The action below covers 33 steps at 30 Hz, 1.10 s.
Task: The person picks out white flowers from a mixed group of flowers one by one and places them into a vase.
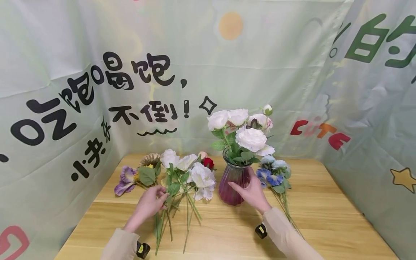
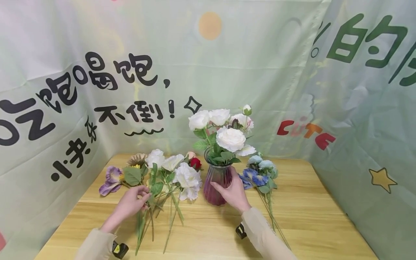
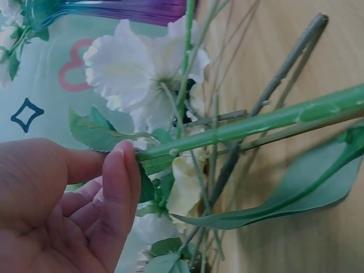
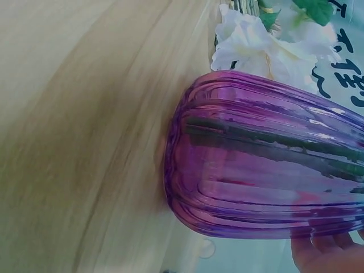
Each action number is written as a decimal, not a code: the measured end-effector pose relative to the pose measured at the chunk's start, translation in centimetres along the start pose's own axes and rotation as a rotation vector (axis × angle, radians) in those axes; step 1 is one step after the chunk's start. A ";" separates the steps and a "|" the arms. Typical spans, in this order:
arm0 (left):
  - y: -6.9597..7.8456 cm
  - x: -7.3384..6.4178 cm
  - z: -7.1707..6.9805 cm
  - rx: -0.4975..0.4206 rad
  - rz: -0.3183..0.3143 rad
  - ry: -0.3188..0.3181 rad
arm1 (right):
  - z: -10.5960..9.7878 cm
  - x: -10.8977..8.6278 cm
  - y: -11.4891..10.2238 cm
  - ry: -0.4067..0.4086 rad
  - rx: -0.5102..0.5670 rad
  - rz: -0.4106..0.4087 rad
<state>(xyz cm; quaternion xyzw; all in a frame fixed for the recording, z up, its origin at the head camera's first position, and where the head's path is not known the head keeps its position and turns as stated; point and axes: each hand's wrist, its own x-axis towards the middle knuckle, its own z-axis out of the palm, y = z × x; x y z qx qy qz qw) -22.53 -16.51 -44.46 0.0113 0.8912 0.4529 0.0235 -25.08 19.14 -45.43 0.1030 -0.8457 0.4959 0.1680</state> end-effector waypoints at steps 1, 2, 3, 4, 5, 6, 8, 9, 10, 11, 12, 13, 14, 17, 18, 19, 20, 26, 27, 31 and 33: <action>0.1 0.0 -0.1 0.000 0.006 0.011 | 0.1 0.0 -0.1 0.002 0.001 0.000; 0.2 0.1 -0.3 0.001 0.014 0.021 | 0.1 -0.1 -0.1 0.005 0.002 0.000; 0.3 0.1 -0.4 0.005 0.025 0.032 | 0.2 -0.1 -0.2 0.007 0.005 0.001; 0.4 0.2 -0.5 0.010 0.037 0.041 | 0.2 -0.1 -0.3 0.011 0.006 0.003; 0.5 0.3 -0.7 0.012 0.050 0.051 | 0.2 -0.2 -0.4 0.017 0.003 0.004; 0.6 0.4 -0.7 0.014 0.061 0.062 | 0.3 -0.2 -0.4 0.022 0.001 0.007; 0.8 0.5 -0.9 0.008 0.082 0.081 | 0.4 -0.2 -0.5 0.035 -0.008 0.014; 1.0 0.5 -1.0 0.000 0.092 0.089 | 0.5 -0.3 -0.5 0.042 -0.015 0.017; 1.2 0.6 -1.0 -0.008 0.098 0.096 | 0.5 -0.3 -0.6 0.049 -0.021 0.020; 1.4 0.6 -1.1 -0.017 0.107 0.104 | 0.6 -0.3 -0.6 0.057 -0.031 0.022; 1.6 0.6 -1.1 -0.022 0.117 0.114 | 0.7 -0.3 -0.6 0.064 -0.042 0.024; 1.9 0.6 -1.1 -0.026 0.125 0.125 | 0.8 -0.3 -0.6 0.070 -0.053 0.025; 2.1 0.6 -1.2 -0.027 0.137 0.136 | 0.8 -0.3 -0.6 0.075 -0.060 0.024; 2.9 0.6 -1.5 -0.014 0.171 0.170 | 1.0 -0.3 -0.8 0.092 -0.084 0.026; 3.2 0.6 -1.5 -0.009 0.183 0.181 | 1.0 -0.4 -0.8 0.097 -0.091 0.026; 3.4 0.6 -1.6 -0.004 0.194 0.193 | 1.1 -0.4 -0.8 0.101 -0.093 0.027; 3.6 0.6 -1.7 -0.001 0.207 0.203 | 1.2 -0.4 -0.8 0.105 -0.096 0.028; 4.9 0.8 -2.0 -0.021 0.267 0.251 | 1.7 -0.4 -0.7 0.118 -0.100 0.020; 5.2 0.9 -2.1 -0.028 0.274 0.258 | 1.8 -0.3 -0.6 0.119 -0.102 0.017; 6.4 1.1 -2.3 -0.034 0.293 0.298 | 2.0 -0.3 -0.7 0.118 -0.113 0.011; 7.1 1.2 -2.3 -0.032 0.318 0.329 | 2.1 -0.2 -0.8 0.116 -0.124 0.005</action>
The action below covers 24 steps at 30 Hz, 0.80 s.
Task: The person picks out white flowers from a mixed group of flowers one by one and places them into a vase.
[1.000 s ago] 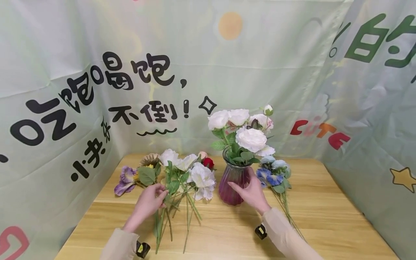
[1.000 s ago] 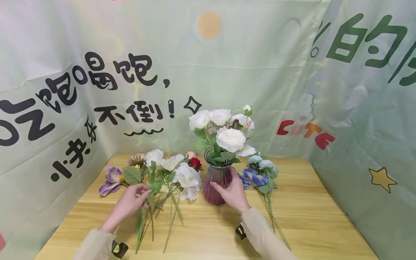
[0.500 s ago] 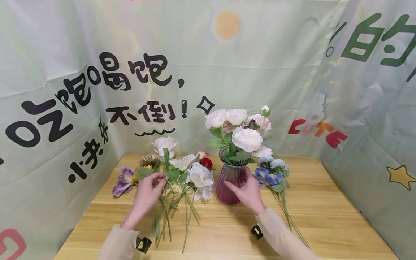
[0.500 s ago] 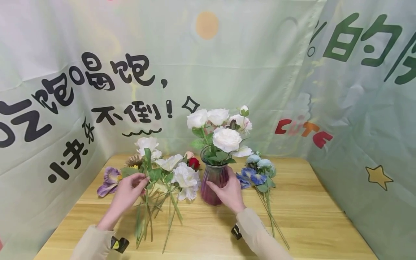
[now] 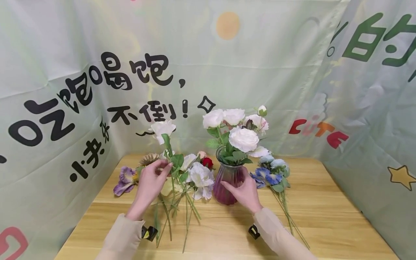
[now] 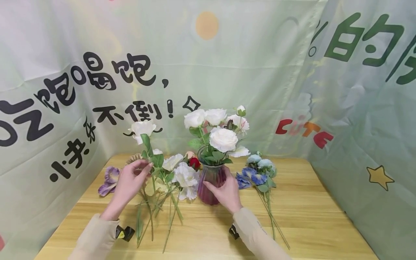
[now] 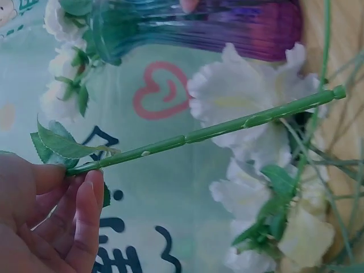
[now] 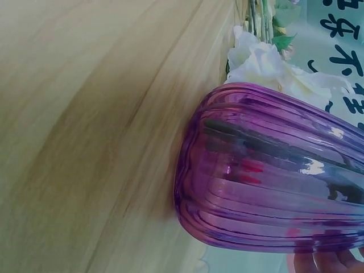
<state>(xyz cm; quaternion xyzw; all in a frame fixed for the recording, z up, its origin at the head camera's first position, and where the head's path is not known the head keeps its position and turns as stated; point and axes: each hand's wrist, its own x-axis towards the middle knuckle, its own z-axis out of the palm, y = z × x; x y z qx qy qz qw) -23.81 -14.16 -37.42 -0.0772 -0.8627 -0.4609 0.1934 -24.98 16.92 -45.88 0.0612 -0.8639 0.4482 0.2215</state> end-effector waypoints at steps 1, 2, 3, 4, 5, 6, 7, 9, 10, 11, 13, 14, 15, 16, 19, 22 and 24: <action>0.3 0.2 0.1 0.005 0.015 0.016 | 0.0 0.0 0.0 0.000 -0.001 -0.003; 0.7 0.3 0.2 0.003 0.032 0.028 | 0.1 0.0 0.0 0.000 -0.007 -0.008; 1.1 0.5 0.2 -0.004 0.050 0.038 | 0.1 0.0 0.0 0.003 -0.012 -0.013; 1.5 0.7 0.3 -0.014 0.067 0.045 | 0.1 0.0 0.0 0.006 -0.017 -0.019; 1.9 0.8 0.5 -0.027 0.083 0.049 | 0.1 0.0 0.1 0.010 -0.021 -0.024; 2.3 1.0 0.6 -0.038 0.099 0.053 | 0.1 0.0 0.1 0.014 -0.025 -0.028; 2.7 1.2 0.7 -0.052 0.111 0.054 | 0.1 0.0 0.1 0.019 -0.029 -0.034; 3.5 1.6 1.0 -0.084 0.131 0.050 | 0.1 0.0 0.1 0.025 -0.036 -0.043; 3.9 1.8 1.1 -0.092 0.140 0.048 | 0.1 0.0 0.1 0.026 -0.039 -0.047; 4.3 2.0 1.3 -0.098 0.148 0.046 | 0.1 0.0 0.1 0.027 -0.039 -0.048; 5.1 2.4 1.6 -0.114 0.159 0.036 | 0.1 0.1 0.1 0.026 -0.039 -0.047; 5.5 2.6 1.7 -0.121 0.164 0.032 | 0.0 0.1 0.1 0.023 -0.038 -0.045; 5.9 2.8 1.8 -0.128 0.168 0.027 | 0.0 0.1 0.1 0.020 -0.037 -0.041; 6.3 3.0 2.0 -0.135 0.172 0.020 | 0.0 0.1 0.1 0.018 -0.034 -0.038; 7.7 3.6 2.2 -0.155 0.195 0.013 | 0.0 0.1 0.2 0.010 -0.029 -0.028; 9.0 4.4 2.3 -0.159 0.234 0.019 | 0.0 0.0 0.2 0.005 -0.023 -0.025; 10.0 5.0 2.3 -0.156 0.258 0.030 | 0.0 0.0 0.2 0.002 -0.019 -0.022</action>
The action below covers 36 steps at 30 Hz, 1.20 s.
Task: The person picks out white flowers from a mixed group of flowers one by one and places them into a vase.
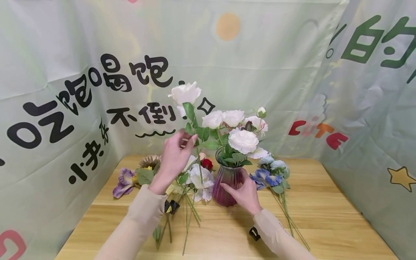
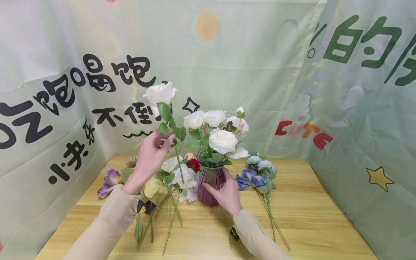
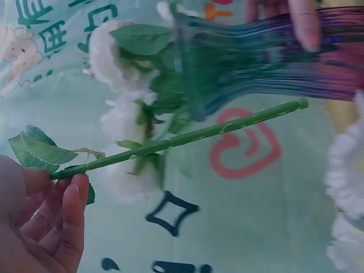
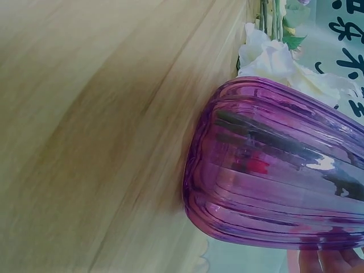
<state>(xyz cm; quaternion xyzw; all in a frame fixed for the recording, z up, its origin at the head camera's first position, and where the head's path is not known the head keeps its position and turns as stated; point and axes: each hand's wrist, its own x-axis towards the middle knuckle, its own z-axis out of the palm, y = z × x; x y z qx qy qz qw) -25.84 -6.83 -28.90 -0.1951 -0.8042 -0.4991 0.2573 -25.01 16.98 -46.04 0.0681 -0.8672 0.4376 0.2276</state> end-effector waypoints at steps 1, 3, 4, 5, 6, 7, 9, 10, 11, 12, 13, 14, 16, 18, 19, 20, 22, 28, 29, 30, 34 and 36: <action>0.4 0.4 0.1 -0.004 0.014 0.005 | 0.0 0.0 0.0 -0.002 0.001 0.000; 1.2 1.3 0.1 -0.029 0.036 0.016 | 0.0 0.0 0.0 -0.002 0.005 -0.002; 1.6 1.7 0.1 -0.040 0.043 0.025 | 0.0 -0.1 0.0 -0.001 0.006 -0.004; 2.0 2.1 0.1 -0.059 0.058 0.034 | 0.0 -0.1 0.0 0.001 0.010 -0.007; 2.4 2.5 0.1 -0.078 0.072 0.046 | 0.0 -0.1 0.0 0.006 0.010 -0.012; 2.8 2.8 0.1 -0.095 0.088 0.062 | 0.0 -0.1 0.0 0.009 0.010 -0.018; 3.4 3.4 0.2 -0.119 0.118 0.099 | 0.0 0.0 0.0 0.013 0.014 -0.027; 3.6 3.7 0.2 -0.129 0.136 0.116 | 0.0 0.0 0.0 0.015 0.017 -0.028; 3.7 3.9 0.3 -0.140 0.148 0.127 | 0.1 0.0 0.0 0.016 0.018 -0.032; 3.8 4.1 0.5 -0.143 0.155 0.135 | 0.1 0.0 0.0 0.016 0.018 -0.035; 3.8 4.2 0.6 -0.141 0.162 0.138 | 0.1 0.0 0.0 0.015 0.020 -0.035; 3.7 4.3 0.8 -0.140 0.165 0.135 | 0.1 0.0 0.0 0.015 0.022 -0.037; 3.4 4.3 1.2 -0.129 0.165 0.121 | 0.1 0.0 0.1 0.018 0.020 -0.041; 2.9 4.2 1.7 -0.112 0.154 0.099 | 0.0 0.0 0.1 0.018 0.017 -0.042; 2.7 4.1 1.9 -0.102 0.145 0.089 | 0.1 -0.1 0.1 0.017 0.018 -0.042; 2.4 4.0 2.1 -0.094 0.133 0.080 | 0.1 -0.1 0.1 0.018 0.018 -0.043; 2.0 3.8 2.5 -0.077 0.104 0.057 | 0.1 -0.1 0.1 0.017 0.016 -0.040; 1.2 3.2 3.2 -0.054 0.025 -0.011 | 0.1 -0.1 0.2 0.018 0.012 -0.050; 1.1 3.1 3.4 -0.048 0.019 -0.021 | 0.1 -0.1 0.2 0.020 0.011 -0.052; 1.0 3.1 3.5 -0.041 0.015 -0.031 | 0.1 -0.1 0.2 0.021 0.010 -0.054; 0.6 2.7 4.0 0.014 0.006 -0.073 | 0.1 -0.1 0.2 0.031 0.003 -0.065; 0.3 2.5 4.3 0.045 0.007 -0.088 | 0.1 -0.1 0.2 0.032 0.003 -0.067</action>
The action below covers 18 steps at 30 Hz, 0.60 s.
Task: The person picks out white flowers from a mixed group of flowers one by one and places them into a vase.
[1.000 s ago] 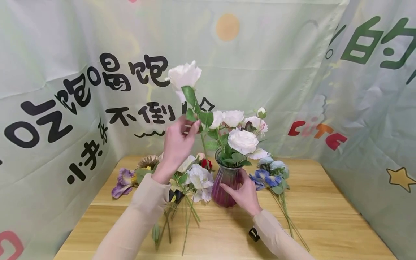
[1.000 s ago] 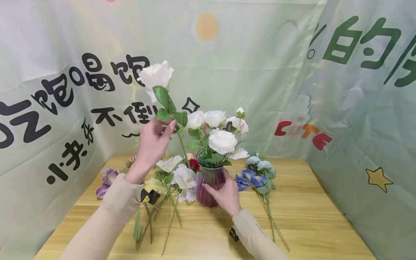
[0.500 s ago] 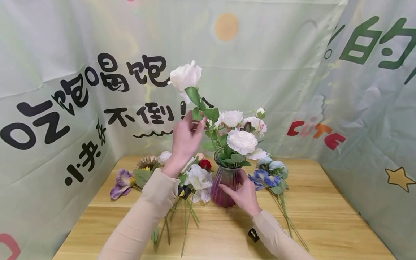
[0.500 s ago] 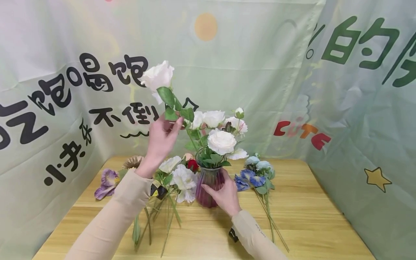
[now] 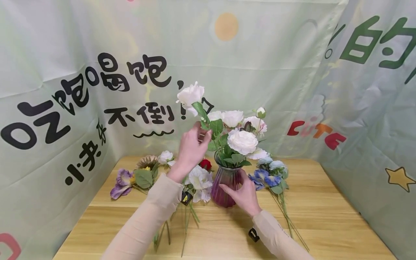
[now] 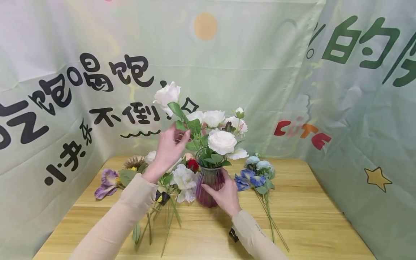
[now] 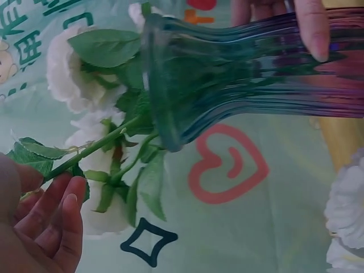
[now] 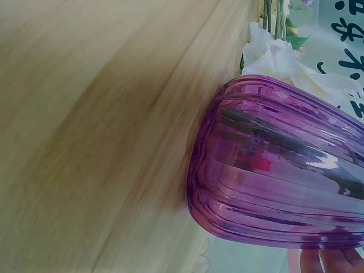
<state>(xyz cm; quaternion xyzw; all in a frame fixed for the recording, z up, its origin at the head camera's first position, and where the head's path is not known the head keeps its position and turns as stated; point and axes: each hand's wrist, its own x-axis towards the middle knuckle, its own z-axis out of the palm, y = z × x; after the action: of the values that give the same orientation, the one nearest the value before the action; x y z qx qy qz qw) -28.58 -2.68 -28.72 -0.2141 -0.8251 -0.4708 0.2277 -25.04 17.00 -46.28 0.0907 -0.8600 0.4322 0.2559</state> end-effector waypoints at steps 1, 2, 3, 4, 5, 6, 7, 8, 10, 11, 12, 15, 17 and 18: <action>-0.1 -0.1 0.1 0.012 -0.003 -0.008 | 0.0 0.0 0.0 0.002 -0.001 -0.002; -0.2 -0.1 0.2 0.018 -0.006 -0.017 | 0.0 0.0 0.0 0.003 -0.001 -0.003; -0.3 -0.2 0.4 0.027 -0.007 -0.024 | 0.0 0.0 0.0 0.003 -0.003 -0.004; -0.4 -0.3 0.5 0.035 -0.011 -0.033 | 0.0 0.0 0.0 0.004 -0.004 -0.005; -0.5 -0.4 0.6 0.041 -0.012 -0.039 | 0.0 0.1 0.0 0.004 -0.005 -0.005; -0.6 -0.4 0.7 0.050 -0.014 -0.045 | 0.0 0.1 0.0 0.005 -0.007 -0.006; -0.6 -0.5 0.7 0.057 -0.012 -0.049 | 0.0 0.1 0.0 0.006 -0.008 -0.006; -0.7 -0.6 0.8 0.063 -0.008 -0.050 | 0.0 0.1 -0.1 0.006 -0.009 -0.005; -0.8 -0.6 0.9 0.072 0.001 -0.050 | 0.0 0.1 -0.1 0.004 -0.007 -0.005; -0.8 -0.7 0.9 0.083 0.007 -0.047 | 0.0 0.1 -0.1 0.003 -0.006 -0.004; -0.7 -0.7 0.9 0.090 0.011 -0.049 | 0.0 0.1 -0.1 0.002 -0.005 -0.002; -0.5 -0.6 0.8 0.117 0.012 -0.062 | 0.0 0.0 -0.1 0.002 -0.003 0.000; -0.2 -0.5 0.8 0.148 0.009 -0.083 | 0.0 0.0 -0.1 0.002 -0.004 0.002; -0.1 -0.5 0.7 0.164 0.008 -0.097 | 0.0 0.0 0.0 0.002 -0.003 0.001</action>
<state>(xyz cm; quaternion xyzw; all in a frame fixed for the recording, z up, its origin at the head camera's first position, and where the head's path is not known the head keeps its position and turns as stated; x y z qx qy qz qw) -28.37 -2.14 -29.39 -0.2205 -0.8700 -0.3899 0.2061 -25.04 16.97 -46.24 0.0893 -0.8605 0.4309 0.2567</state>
